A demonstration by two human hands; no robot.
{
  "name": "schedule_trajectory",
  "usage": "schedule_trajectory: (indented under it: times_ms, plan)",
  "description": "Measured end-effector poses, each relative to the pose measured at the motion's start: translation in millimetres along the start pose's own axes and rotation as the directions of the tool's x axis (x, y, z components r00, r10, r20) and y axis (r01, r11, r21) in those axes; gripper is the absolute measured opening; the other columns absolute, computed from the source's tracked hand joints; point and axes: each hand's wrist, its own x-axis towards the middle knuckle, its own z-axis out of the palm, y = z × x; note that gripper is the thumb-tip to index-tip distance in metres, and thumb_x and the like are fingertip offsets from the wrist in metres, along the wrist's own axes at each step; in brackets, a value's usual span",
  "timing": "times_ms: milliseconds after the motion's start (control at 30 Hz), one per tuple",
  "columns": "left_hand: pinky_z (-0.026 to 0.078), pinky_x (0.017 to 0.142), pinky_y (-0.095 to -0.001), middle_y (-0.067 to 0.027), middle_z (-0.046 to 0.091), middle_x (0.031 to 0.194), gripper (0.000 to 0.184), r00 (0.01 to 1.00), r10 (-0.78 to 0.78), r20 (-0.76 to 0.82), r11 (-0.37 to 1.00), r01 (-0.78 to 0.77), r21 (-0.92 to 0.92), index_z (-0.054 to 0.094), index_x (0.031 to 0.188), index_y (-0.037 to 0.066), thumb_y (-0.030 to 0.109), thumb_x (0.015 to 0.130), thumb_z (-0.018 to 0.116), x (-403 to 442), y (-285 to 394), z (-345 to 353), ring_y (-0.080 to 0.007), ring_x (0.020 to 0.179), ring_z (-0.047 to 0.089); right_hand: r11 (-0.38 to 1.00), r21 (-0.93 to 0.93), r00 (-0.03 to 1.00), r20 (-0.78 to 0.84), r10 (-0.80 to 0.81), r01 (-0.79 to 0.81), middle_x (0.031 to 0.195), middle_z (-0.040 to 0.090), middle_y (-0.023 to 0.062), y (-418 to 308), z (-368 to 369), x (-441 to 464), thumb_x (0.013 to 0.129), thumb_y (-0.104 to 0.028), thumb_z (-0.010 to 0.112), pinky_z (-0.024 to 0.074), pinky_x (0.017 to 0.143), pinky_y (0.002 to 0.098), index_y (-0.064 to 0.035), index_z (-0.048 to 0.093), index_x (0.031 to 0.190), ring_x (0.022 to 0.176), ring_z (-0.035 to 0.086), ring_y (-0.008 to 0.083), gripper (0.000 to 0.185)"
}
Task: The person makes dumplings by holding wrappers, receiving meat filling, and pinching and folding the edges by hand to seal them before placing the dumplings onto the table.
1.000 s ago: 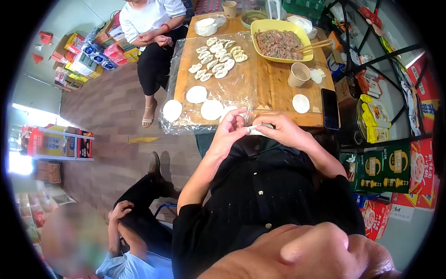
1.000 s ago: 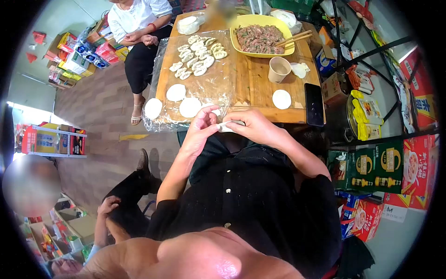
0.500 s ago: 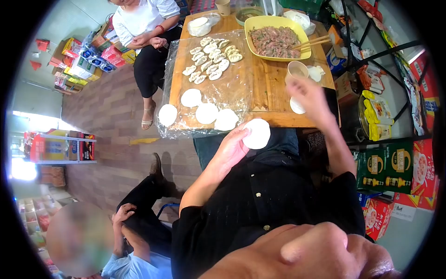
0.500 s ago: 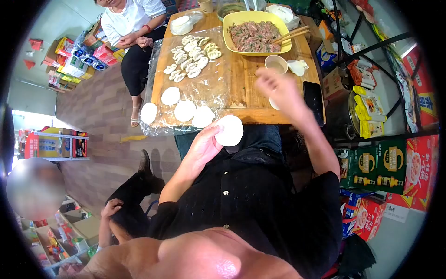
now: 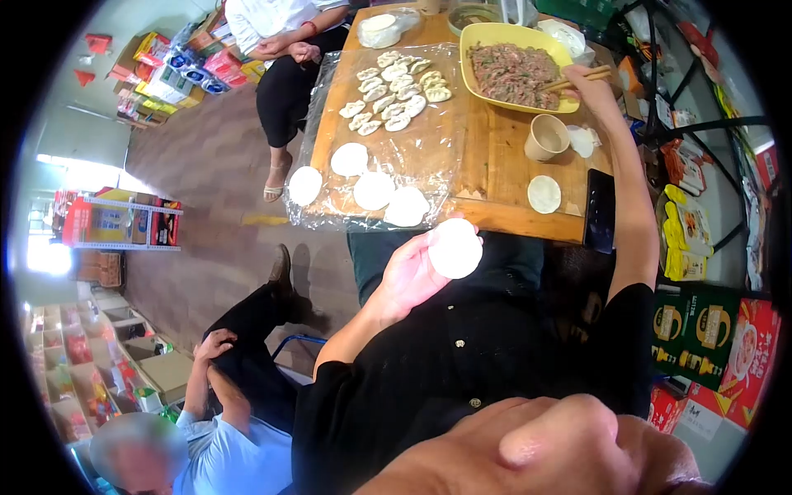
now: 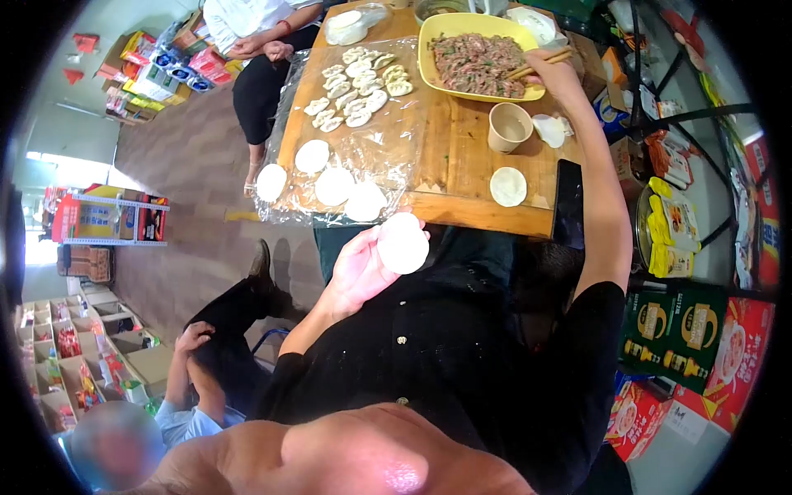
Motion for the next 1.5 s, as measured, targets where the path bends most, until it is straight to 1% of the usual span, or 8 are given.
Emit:
schedule_trajectory:
  times_ms: [267, 333, 533, 733, 933, 1267, 1333, 1500]
  plan:
    - [0.031, 0.115, -0.0447, -0.0232, 0.043, 0.142, 0.064, 0.996, -0.031, -0.085, 0.997, 0.037, 0.065, 0.032, 0.141, -0.009, 0.016, 0.088, 0.055, 10.2, 8.1, -3.9, -0.0356, 0.135, 0.039, 0.896, -0.382, 0.967, -0.023, -0.254, 0.226, 0.096, 0.066, 0.0034, -94.7, 8.8, -64.7, 0.095, -0.021, 0.059, 0.0512, 0.079, 0.0235, 0.0025, 0.064, 0.111, 0.090, 0.062, 0.0096, 0.029]
    - [0.030, 0.115, -0.0444, -0.0242, 0.043, 0.142, 0.064, 0.995, -0.043, -0.087, 0.997, 0.049, 0.065, 0.031, 0.140, -0.011, 0.016, 0.087, 0.056, 16.6, 9.9, -1.8, -0.0357, 0.135, 0.039, 0.932, -0.144, 0.935, -0.080, -0.346, 0.333, 0.092, 0.067, 0.0040, -113.0, 21.1, -79.1, 0.094, -0.022, 0.059, 0.0499, 0.078, 0.0246, 0.0030, 0.065, 0.103, 0.081, 0.062, 0.0097, 0.028]
    - [0.033, 0.114, -0.0423, -0.0259, 0.045, 0.139, 0.059, 0.993, -0.092, -0.072, 0.995, 0.094, 0.024, 0.035, 0.137, -0.012, 0.015, 0.088, 0.054, 30.4, 15.4, 0.7, -0.0326, 0.131, 0.045, 0.939, 0.014, 0.939, 0.011, -0.344, 0.344, 0.100, 0.066, -0.0001, -79.1, 48.5, -56.3, 0.095, -0.023, 0.062, 0.0493, 0.081, 0.0222, -0.0012, 0.067, 0.110, 0.091, 0.059, 0.0065, 0.027]
    - [0.031, 0.115, -0.0437, -0.0280, 0.045, 0.138, 0.060, 0.988, -0.097, -0.120, 0.995, 0.097, -0.005, 0.036, 0.135, -0.012, 0.014, 0.086, 0.057, 40.0, 25.1, -2.0, -0.0361, 0.130, 0.045, 0.936, 0.351, 0.994, 0.112, -0.009, -0.032, 0.108, 0.065, 0.0072, -26.5, 27.0, -16.5, 0.093, -0.018, 0.065, 0.0564, 0.087, 0.0288, 0.0015, 0.064, 0.113, 0.098, 0.063, 0.0144, 0.028]
    - [0.032, 0.114, -0.0432, -0.0271, 0.048, 0.135, 0.056, 0.978, -0.162, -0.134, 0.987, 0.162, -0.012, 0.039, 0.133, -0.011, 0.016, 0.088, 0.058, 57.4, 32.0, -2.9, -0.0357, 0.129, 0.046, 0.886, 0.444, 0.990, 0.106, 0.095, -0.133, 0.110, 0.063, 0.0093, -10.4, -33.1, -13.2, 0.093, -0.016, 0.063, 0.0554, 0.090, 0.0315, 0.0026, 0.060, 0.116, 0.100, 0.064, 0.0185, 0.030]
    - [0.027, 0.116, -0.0468, -0.0314, 0.041, 0.140, 0.056, 0.971, -0.187, -0.152, 0.971, 0.206, 0.125, 0.039, 0.135, -0.011, 0.021, 0.091, 0.055, 74.3, 39.2, 11.1, -0.0412, 0.134, 0.039, 0.961, 0.224, 0.986, 0.007, -0.168, 0.163, 0.104, 0.067, 0.0079, -71.7, 28.4, -8.0, 0.095, -0.023, 0.061, 0.0535, 0.084, 0.0258, 0.0015, 0.065, 0.112, 0.096, 0.064, 0.0138, 0.030]
    - [0.031, 0.115, -0.0430, -0.0286, 0.045, 0.138, 0.054, 0.966, -0.211, -0.147, 0.971, 0.224, 0.080, 0.039, 0.135, -0.009, 0.019, 0.092, 0.056, 75.0, 39.3, 11.0, -0.0370, 0.132, 0.044, 0.956, -0.151, 0.967, 0.078, -0.244, 0.253, 0.102, 0.068, 0.0043, -77.1, 38.0, -10.9, 0.095, -0.023, 0.062, 0.0515, 0.080, 0.0261, -0.0021, 0.068, 0.108, 0.093, 0.063, 0.0110, 0.025]
    - [0.030, 0.115, -0.0437, -0.0291, 0.045, 0.139, 0.054, 0.962, -0.220, -0.159, 0.970, 0.233, 0.065, 0.040, 0.135, -0.008, 0.019, 0.091, 0.058, 76.8, 43.1, 13.9, -0.0373, 0.132, 0.044, 0.915, -0.213, 0.930, 0.209, -0.301, 0.344, 0.096, 0.067, 0.0009, -70.1, 49.3, -18.7, 0.091, -0.022, 0.067, 0.0481, 0.073, 0.0242, -0.0031, 0.068, 0.102, 0.084, 0.059, 0.0078, 0.022]
